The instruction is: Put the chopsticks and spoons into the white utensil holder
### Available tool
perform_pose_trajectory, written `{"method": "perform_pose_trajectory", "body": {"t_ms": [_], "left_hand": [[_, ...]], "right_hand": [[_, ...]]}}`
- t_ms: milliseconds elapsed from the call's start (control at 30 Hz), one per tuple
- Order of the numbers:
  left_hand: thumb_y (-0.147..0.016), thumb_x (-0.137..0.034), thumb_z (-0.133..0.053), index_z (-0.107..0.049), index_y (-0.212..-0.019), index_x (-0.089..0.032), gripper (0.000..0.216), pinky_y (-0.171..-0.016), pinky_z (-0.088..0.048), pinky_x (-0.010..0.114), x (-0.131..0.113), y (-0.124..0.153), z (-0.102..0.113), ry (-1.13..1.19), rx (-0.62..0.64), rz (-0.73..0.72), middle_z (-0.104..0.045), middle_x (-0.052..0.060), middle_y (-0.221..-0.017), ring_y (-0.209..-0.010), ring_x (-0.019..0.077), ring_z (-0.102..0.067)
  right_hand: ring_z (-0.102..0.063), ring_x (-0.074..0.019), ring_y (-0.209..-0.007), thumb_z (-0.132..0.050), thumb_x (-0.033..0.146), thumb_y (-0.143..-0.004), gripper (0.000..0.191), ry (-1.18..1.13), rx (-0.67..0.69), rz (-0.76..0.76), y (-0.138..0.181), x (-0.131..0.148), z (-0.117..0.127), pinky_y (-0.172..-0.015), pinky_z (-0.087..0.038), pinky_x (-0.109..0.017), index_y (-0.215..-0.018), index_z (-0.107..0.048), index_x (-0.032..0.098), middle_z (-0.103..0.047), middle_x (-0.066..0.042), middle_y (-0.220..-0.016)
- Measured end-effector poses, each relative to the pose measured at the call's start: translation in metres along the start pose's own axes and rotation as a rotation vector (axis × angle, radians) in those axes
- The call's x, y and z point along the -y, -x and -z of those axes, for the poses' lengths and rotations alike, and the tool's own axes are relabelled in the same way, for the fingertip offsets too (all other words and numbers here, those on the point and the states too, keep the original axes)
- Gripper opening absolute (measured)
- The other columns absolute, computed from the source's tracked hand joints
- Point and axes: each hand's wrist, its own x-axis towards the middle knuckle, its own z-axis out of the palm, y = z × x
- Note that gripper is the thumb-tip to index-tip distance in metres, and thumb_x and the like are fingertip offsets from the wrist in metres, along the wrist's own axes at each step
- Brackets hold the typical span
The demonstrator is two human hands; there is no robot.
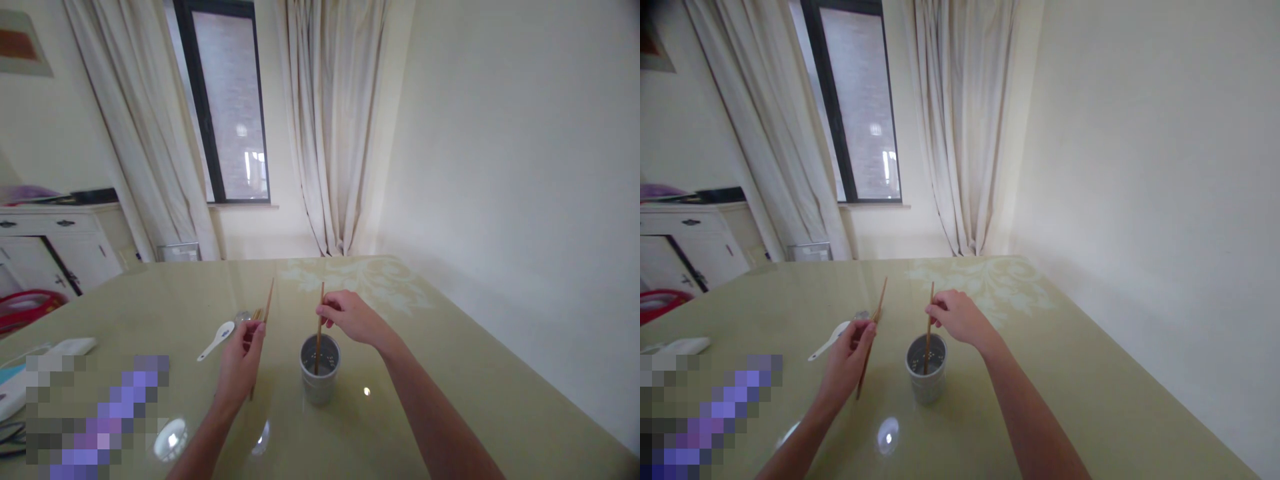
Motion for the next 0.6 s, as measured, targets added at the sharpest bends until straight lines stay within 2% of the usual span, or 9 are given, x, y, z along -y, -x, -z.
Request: {"method": "perform_pose_trajectory", "body": {"t_ms": [133, 267, 333, 467, 567, 600], "left_hand": [[-0.089, -0.075, -0.063, -0.065, -0.093, -0.02, 0.055, -0.058, -0.05, 0.026, -0.014, 0.004, -0.003, 0.233, -0.018, 0.045, -0.065, -0.002, -0.069, -0.062, 0.0153, -0.06], [-0.089, -0.075, -0.065, -0.061, -0.095, -0.021, 0.055, -0.04, -0.033, 0.019, -0.026, 0.011, -0.006, 0.369, 0.005, 0.14, -0.057, -0.007, -0.066, -0.045, 0.0078, -0.044], [-0.088, -0.075, -0.066, -0.06, -0.095, -0.021, 0.055, -0.039, -0.029, 0.016, -0.029, 0.013, -0.007, 0.399, -0.003, 0.145, -0.054, -0.008, -0.067, -0.044, 0.0058, -0.04], [-0.086, -0.074, -0.07, -0.061, -0.094, -0.021, 0.054, -0.041, -0.03, 0.015, -0.029, 0.014, -0.009, 0.443, 0.001, 0.147, -0.048, -0.009, -0.066, -0.047, 0.0057, -0.041], [-0.085, -0.073, -0.072, -0.062, -0.095, -0.022, 0.054, -0.041, -0.031, 0.015, -0.029, 0.014, -0.01, 0.473, -0.002, 0.163, -0.049, -0.009, -0.069, -0.049, 0.0058, -0.04], [-0.084, -0.073, -0.074, -0.063, -0.096, -0.022, 0.054, -0.042, -0.032, 0.015, -0.03, 0.015, -0.011, 0.488, -0.004, 0.166, -0.049, -0.008, -0.069, -0.05, 0.0059, -0.04]], "right_hand": [[-0.076, -0.0185, -0.071, -0.063, 0.022, -0.1, 0.024, 0.005, 0.015, -0.01, -0.001, -0.002, -0.001, -0.068, -0.053, -0.028, -0.077, -0.069, 0.018, -0.081, -0.006, -0.079], [-0.076, -0.0178, -0.071, -0.064, 0.021, -0.1, 0.024, -0.002, 0.03, 0.003, -0.002, -0.003, -0.001, -0.067, -0.053, -0.027, -0.077, -0.071, 0.018, -0.081, -0.006, -0.08], [-0.076, -0.0186, -0.071, -0.063, 0.022, -0.1, 0.025, -0.005, 0.03, 0.004, -0.002, -0.003, -0.001, -0.067, -0.053, -0.028, -0.077, -0.072, 0.018, -0.081, -0.007, -0.08], [-0.076, -0.019, -0.071, -0.066, 0.023, -0.098, 0.019, -0.017, 0.019, -0.004, -0.001, -0.004, 0.001, -0.068, -0.054, -0.029, -0.083, -0.076, 0.018, -0.081, -0.006, -0.081], [-0.075, -0.0189, -0.074, -0.076, 0.026, -0.091, 0.009, 0.0, -0.01, 0.003, 0.002, -0.009, 0.011, -0.07, -0.054, -0.029, -0.091, -0.079, 0.017, -0.08, -0.005, -0.082], [-0.075, -0.019, -0.075, -0.081, 0.026, -0.086, 0.012, 0.004, -0.03, -0.005, 0.003, -0.012, 0.016, -0.069, -0.054, -0.029, -0.095, -0.079, 0.017, -0.08, -0.005, -0.085]]}}
